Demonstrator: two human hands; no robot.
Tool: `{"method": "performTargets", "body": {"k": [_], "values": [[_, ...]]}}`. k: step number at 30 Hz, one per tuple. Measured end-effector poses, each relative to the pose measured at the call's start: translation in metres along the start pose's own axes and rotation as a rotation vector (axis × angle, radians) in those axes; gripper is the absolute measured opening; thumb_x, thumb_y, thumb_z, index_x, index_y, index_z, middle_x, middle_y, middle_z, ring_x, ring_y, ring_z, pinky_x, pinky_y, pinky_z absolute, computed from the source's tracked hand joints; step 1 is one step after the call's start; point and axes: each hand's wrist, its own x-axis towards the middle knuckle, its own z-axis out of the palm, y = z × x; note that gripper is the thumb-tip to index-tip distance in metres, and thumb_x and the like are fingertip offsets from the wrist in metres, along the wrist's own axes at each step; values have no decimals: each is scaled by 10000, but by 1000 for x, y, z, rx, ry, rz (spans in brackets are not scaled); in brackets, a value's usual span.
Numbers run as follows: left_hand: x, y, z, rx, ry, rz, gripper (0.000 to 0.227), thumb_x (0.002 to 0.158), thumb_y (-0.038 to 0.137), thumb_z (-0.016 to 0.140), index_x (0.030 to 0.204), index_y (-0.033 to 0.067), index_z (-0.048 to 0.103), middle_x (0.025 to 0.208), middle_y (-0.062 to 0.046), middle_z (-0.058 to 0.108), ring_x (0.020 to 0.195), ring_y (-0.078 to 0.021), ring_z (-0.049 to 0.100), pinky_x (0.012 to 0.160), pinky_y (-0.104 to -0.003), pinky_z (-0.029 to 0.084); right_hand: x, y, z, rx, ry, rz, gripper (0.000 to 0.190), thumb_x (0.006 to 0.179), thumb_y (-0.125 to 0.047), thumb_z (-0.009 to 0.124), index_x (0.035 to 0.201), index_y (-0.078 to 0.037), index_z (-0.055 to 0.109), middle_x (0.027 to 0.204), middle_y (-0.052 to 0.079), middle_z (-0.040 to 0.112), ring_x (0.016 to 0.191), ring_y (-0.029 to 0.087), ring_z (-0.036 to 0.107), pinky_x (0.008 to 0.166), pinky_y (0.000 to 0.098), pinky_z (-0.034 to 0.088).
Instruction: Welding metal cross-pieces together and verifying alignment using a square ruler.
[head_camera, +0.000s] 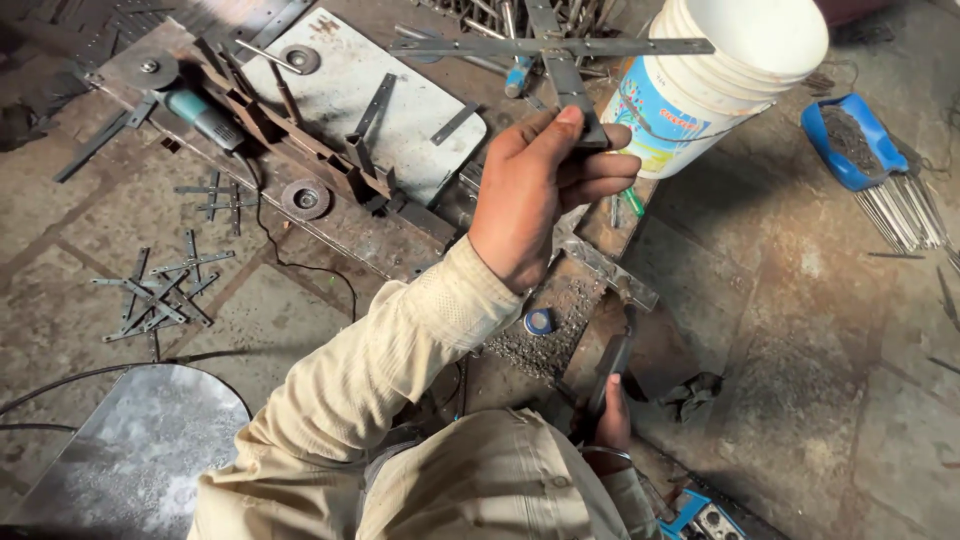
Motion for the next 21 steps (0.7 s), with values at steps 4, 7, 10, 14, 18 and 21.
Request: {"method": "performTargets", "body": {"k": [4, 7, 10, 14, 18, 21], "values": [[-9, -3, -10, -5, -49, 12, 372, 1091, 226, 522, 1213, -126, 530, 1099, -212, 716, 921, -284, 752, 888, -423, 632, -12, -15, 15, 4, -18, -11, 495, 1000, -604, 482, 943, -119, 567, 633, 72, 572, 455, 213, 502, 415, 372, 386], [-21, 0, -34, -28, -210, -38, 378, 1073, 238, 559, 1278, -79, 548, 1115, -168, 714, 971, -268, 734, 920, -408, 593, -11, -24, 18, -55, -1, -18, 432, 963, -584, 473, 993, -178, 621, 628, 58, 581, 480, 201, 519, 440, 369, 410], [-41, 5, -36, -88, -166, -203, 284, 999, 239, 622, 1179, 23, 586, 945, -99, 677, 853, -196, 714, 864, -327, 597, 17, -14, 2, -23, -114, -65, 532, 1012, -609, 472, 858, -106, 552, 589, 71, 553, 447, 210, 507, 412, 367, 399], [-49, -40, -60, 1, -17, -229, 465, 1058, 475, 583, 913, 39, 511, 752, -15, 512, 613, -114, 524, 566, -290, 523, 22, -39, 3, -81, -104, 27, 560, 1016, -605, 469, 804, -99, 583, 571, 49, 521, 441, 204, 489, 406, 362, 374], [-64, -59, -86, 183, 273, -471, 332, 912, 378, 725, 849, 147, 494, 664, 33, 402, 496, -99, 325, 405, -277, 252, 46, -54, -7, -165, -156, 95, 665, 1018, -655, 438, 700, -86, 568, 514, 71, 490, 417, 216, 463, 406, 357, 363], [-82, -73, -131, 267, 388, -547, 264, 913, 376, 710, 919, 143, 586, 668, 50, 458, 510, -88, 384, 426, -270, 291, 49, -64, -17, -203, -234, 122, 700, 1008, -685, 413, 691, -81, 569, 498, 74, 477, 410, 221, 452, 407, 359, 369]]}}
